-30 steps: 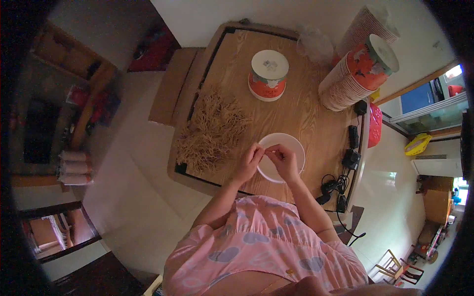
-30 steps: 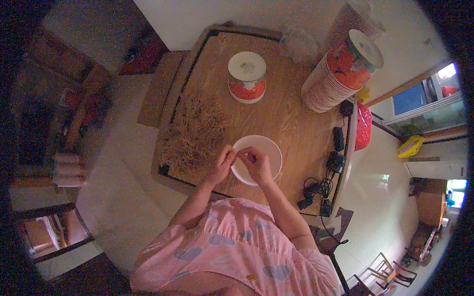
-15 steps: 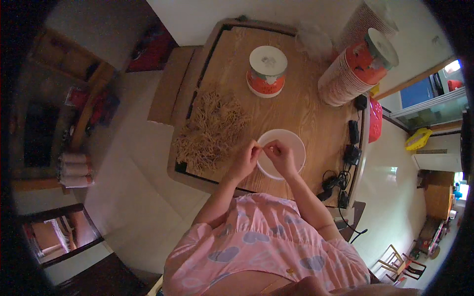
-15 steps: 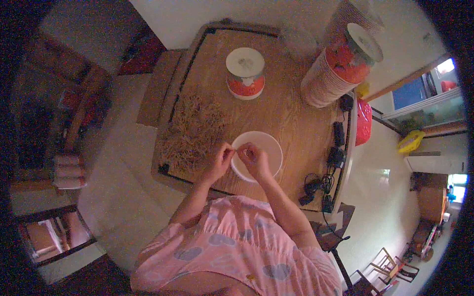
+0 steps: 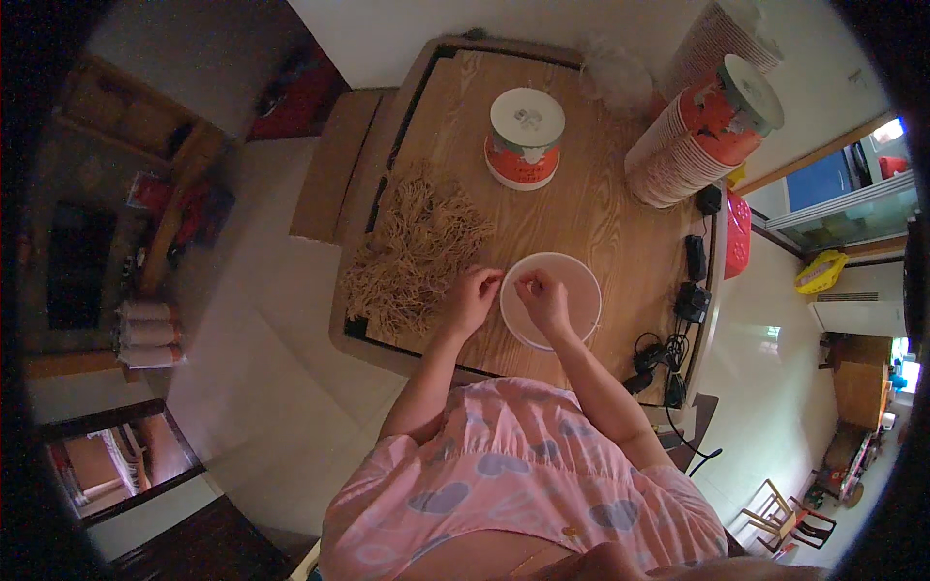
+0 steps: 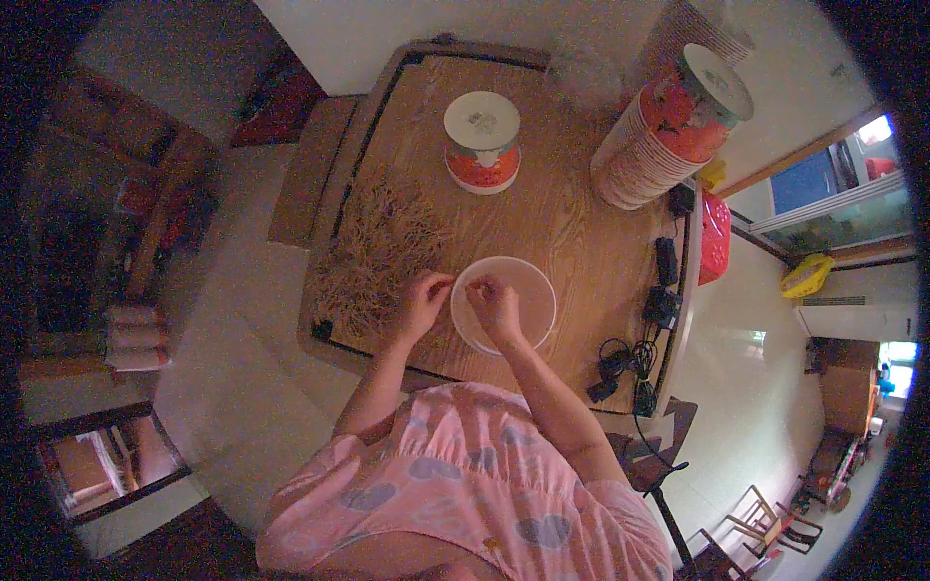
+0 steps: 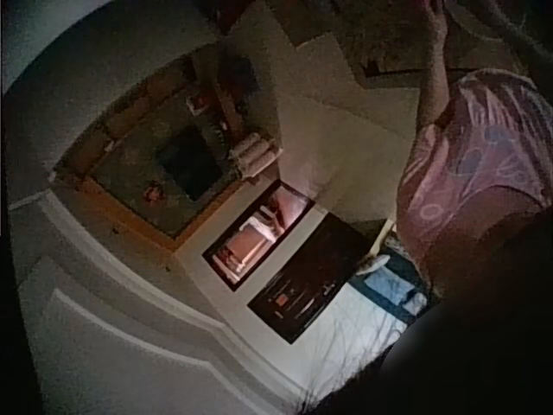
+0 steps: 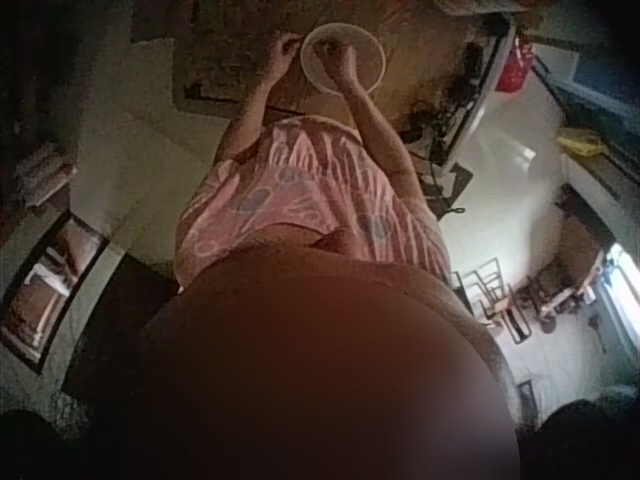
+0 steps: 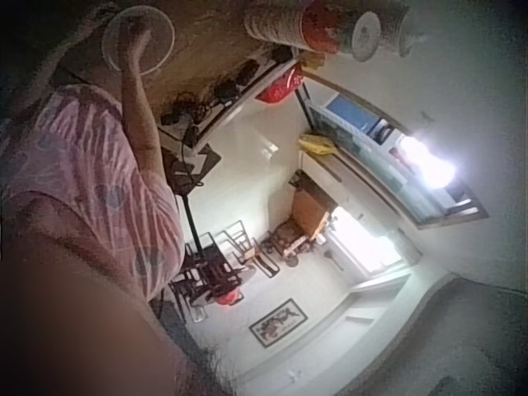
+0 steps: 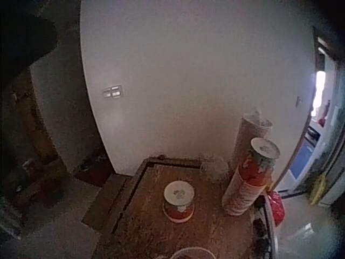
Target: Picking up shredded brown paper fibers from a table and placing them into a small white bucket.
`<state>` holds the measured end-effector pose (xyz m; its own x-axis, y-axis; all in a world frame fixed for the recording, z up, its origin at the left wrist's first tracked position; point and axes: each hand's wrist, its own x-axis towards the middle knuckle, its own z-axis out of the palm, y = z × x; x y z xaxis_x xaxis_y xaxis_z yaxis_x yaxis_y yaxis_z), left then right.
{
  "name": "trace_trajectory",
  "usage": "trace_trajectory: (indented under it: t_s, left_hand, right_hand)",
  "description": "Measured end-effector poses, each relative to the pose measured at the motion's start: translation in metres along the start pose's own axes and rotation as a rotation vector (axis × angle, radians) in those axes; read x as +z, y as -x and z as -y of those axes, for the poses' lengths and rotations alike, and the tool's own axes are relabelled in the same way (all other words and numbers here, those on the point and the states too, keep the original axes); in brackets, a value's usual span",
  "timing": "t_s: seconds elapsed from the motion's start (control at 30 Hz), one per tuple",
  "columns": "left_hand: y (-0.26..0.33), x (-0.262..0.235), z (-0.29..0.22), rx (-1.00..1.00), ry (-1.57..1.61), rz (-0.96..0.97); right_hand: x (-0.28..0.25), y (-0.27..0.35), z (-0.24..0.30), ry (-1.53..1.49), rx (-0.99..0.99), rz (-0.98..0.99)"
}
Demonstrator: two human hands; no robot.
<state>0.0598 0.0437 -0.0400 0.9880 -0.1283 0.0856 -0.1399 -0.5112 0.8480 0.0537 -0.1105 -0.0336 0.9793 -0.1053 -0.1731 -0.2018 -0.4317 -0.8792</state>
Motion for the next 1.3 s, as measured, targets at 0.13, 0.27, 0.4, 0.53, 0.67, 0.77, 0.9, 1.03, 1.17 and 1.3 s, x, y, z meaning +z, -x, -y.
trace_trajectory:
  t_s: [0.13,0.27,0.4,0.53,0.67,0.77,0.9,1.03,1.17,1.3]
  left_hand:
    - [-0.002,-0.001,-0.003,0.003,0.028,0.041]
    - [-0.001,0.0,-0.001,-0.024,0.056,0.07]
    - [-0.004,0.002,-0.004,-0.066,0.049,0.09]
    - [-0.001,0.007,0.005,0.029,0.016,0.053]
    - [0.002,0.013,0.004,0.017,-0.042,0.065]
    - [0.002,0.017,-0.001,0.076,-0.104,0.043]
    - [0.008,0.04,0.017,0.054,0.019,0.022]
    - [0.017,0.056,0.026,-0.398,0.532,0.31]
    - [0.022,0.057,-0.003,-0.661,1.252,0.325]
    - [0.01,0.068,0.029,-0.723,1.099,0.605]
  right_hand:
    - [0.001,-0.001,0.001,0.048,0.019,0.031]
    - [0.0,-0.002,0.003,0.062,0.056,0.066]
    - [0.001,-0.003,-0.002,0.058,0.064,0.076]
    - [0.003,-0.002,0.0,0.068,0.027,0.076]
    - [-0.001,-0.002,0.0,0.069,0.032,0.085]
    - [-0.009,-0.001,0.002,0.102,0.055,0.148]
    - [-0.017,0.004,-0.011,0.148,-0.028,0.119]
    - [-0.037,0.029,0.058,0.03,0.079,0.165]
    - [-0.027,0.051,0.036,0.256,-0.284,0.196]
    - [-0.012,0.072,0.028,0.797,-0.801,0.265]
